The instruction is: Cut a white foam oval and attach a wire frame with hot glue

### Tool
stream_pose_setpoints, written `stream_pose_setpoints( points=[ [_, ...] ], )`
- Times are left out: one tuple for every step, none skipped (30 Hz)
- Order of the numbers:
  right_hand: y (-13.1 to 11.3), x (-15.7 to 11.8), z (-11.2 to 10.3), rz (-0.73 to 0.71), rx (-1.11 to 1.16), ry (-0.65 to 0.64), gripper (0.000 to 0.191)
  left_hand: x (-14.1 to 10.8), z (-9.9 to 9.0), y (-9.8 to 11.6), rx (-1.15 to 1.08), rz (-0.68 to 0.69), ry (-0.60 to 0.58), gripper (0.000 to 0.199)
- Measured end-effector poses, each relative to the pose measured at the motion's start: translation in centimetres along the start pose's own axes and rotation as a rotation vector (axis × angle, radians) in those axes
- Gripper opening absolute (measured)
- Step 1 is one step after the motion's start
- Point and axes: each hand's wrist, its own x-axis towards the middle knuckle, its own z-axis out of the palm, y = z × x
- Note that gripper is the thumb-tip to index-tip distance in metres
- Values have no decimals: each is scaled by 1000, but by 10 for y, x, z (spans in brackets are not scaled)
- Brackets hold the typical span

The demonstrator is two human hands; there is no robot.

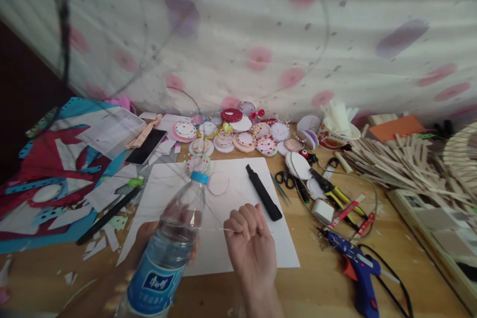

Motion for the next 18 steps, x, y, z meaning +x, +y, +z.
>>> stream_pose_setpoints(
  points=[
    [-3, 0, 1, -22, 2, 10, 39, 1, -1, -1, -25, 5, -27, 56],
    [-5, 0, 1, -36, -2, 15, 41, 1, -2, -3, -35, 13, -47, 55],
    [-7, 0, 1, -46, -6, 12, 43, 1, -3, -5, -43, 20, -67, 53],
    [-8, 1, 0, -51, -10, 2, 46, 1, -4, -6, -50, 22, -89, 52],
    [-8, 2, -1, -52, -13, -16, 49, 1, -4, -9, -59, 26, -107, 51],
    [-8, 4, -2, -48, -18, -36, 50, 1, -4, -11, -71, 22, -120, 51],
    [-8, 5, -3, -45, -23, -59, 51, 0, -3, -13, -85, 17, -135, 51],
    [-8, 7, -4, -33, -24, -78, 51, 0, -2, -15, -99, 19, -150, 52],
    [-7, 8, -5, -18, -17, -91, 50, 0, 0, -16, -112, 31, -164, 53],
    [-7, 9, -6, 4, 0, -103, 50, 0, 1, -18, -120, 52, -170, 53],
    [-6, 10, -7, 32, 27, -116, 50, 0, 3, -19, -119, 64, -185, 53],
    [-6, 11, -7, 66, 62, -133, 50, 0, 5, -20, -105, 75, -193, 53],
    [-5, 12, -8, 106, 100, -154, 50, -1, 6, -20, -79, 81, -197, 55],
    [-5, 14, -9, 149, 133, -172, 49, -1, 7, -20, -35, 72, -196, 58],
    [-4, 16, -11, 190, 157, -191, 48, -1, 7, -18, 42, 63, -188, 62],
    [-4, 18, -12, 231, 168, -203, 48, -1, 7, -15, 144, 59, -173, 66],
    [-3, 21, -13, 270, 166, -207, 48, -1, 6, -10, 256, 64, -152, 70],
    [-3, 24, -13, 312, 151, -206, 47, -1, 6, -4, 369, 69, -131, 73]
  ],
)
